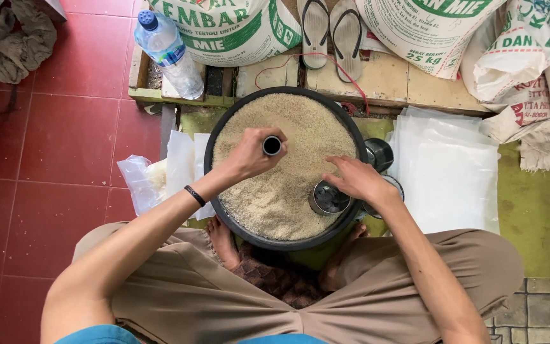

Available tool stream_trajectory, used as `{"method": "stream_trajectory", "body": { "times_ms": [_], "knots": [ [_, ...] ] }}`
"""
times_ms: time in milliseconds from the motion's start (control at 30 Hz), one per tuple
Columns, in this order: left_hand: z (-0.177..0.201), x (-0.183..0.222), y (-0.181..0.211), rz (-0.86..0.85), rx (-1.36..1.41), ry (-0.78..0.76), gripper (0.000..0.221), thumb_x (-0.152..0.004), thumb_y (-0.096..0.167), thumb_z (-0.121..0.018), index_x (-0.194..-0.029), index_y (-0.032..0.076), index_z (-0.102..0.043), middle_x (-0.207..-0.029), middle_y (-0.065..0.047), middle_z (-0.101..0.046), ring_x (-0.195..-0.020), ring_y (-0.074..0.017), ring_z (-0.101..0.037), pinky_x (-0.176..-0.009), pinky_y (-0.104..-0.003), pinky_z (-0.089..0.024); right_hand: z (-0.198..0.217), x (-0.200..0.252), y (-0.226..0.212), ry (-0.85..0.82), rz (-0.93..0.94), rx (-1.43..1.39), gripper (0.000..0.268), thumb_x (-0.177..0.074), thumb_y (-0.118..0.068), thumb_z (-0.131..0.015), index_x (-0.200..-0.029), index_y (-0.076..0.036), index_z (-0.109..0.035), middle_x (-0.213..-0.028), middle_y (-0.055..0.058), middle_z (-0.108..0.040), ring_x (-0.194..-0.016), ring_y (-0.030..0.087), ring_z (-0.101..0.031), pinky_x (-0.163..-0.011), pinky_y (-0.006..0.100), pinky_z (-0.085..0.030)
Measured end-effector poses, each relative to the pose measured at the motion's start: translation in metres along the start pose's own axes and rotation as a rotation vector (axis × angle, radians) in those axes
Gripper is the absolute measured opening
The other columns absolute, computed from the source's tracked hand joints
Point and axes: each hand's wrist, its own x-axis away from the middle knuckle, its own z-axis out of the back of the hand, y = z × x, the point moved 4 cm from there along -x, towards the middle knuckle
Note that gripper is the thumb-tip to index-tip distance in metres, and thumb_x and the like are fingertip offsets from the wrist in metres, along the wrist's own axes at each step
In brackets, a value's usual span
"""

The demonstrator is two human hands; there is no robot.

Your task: Measuring and pouring rice from a large bowl into a central pipe and plastic bags using various cups.

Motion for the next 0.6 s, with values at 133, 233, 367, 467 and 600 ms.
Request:
{"method": "stream_trajectory", "body": {
  "times_ms": [133,233,367,467,600],
  "knots": [
    [-0.002,0.001,0.031,-0.024,0.047,-0.031,0.005,-0.085,0.014,-0.069,-0.087,0.011,-0.072,-0.081,-0.015,-0.073,-0.082,-0.0371,-0.072,-0.073,-0.043,-0.055,0.002,0.001,0.0,-0.002,0.004,0.011,0.062,-0.102,-0.048,-0.048,-0.149,-0.007,-0.049,-0.138,0.028,-0.058,-0.126,0.048,-0.059,-0.095,0.067,-0.049],
    [0.013,-0.002,0.045,0.026,0.073,-0.025,0.007,-0.087,0.018,-0.068,-0.087,0.015,-0.074,-0.079,-0.01,-0.074,-0.078,-0.0256,-0.072,-0.074,-0.037,-0.054,-0.001,0.0,0.007,0.018,0.011,0.005,0.062,-0.102,-0.05,-0.048,-0.149,-0.008,-0.049,-0.138,0.027,-0.058,-0.125,0.048,-0.059,-0.095,0.067,-0.049],
    [0.061,0.0,0.058,0.009,-0.013,0.025,0.008,-0.087,0.013,-0.067,-0.088,0.011,-0.074,-0.078,-0.013,-0.073,-0.074,-0.026,-0.07,-0.07,-0.035,-0.053,0.003,0.001,0.002,0.0,0.006,0.006,0.062,-0.103,-0.05,-0.047,-0.149,-0.008,-0.048,-0.139,0.027,-0.057,-0.126,0.048,-0.059,-0.096,0.066,-0.049],
    [0.086,0.009,0.055,0.053,-0.091,0.058,0.008,-0.088,0.014,-0.067,-0.089,0.012,-0.075,-0.078,-0.013,-0.072,-0.072,-0.026,-0.069,-0.069,-0.035,-0.051,0.005,0.002,-0.002,-0.007,0.001,0.012,0.062,-0.103,-0.051,-0.046,-0.149,-0.008,-0.049,-0.139,0.027,-0.058,-0.127,0.047,-0.059,-0.097,0.066,-0.049],
    [0.088,0.024,0.031,0.154,-0.11,0.08,0.007,-0.086,0.017,-0.069,-0.088,0.016,-0.076,-0.075,-0.009,-0.072,-0.07,-0.021,-0.068,-0.068,-0.032,-0.051,0.003,-0.003,-0.005,-0.016,0.003,0.015,0.06,-0.103,-0.047,-0.047,-0.149,-0.008,-0.049,-0.139,0.028,-0.058,-0.127,0.047,-0.059,-0.098,0.066,-0.049]
  ]
}}
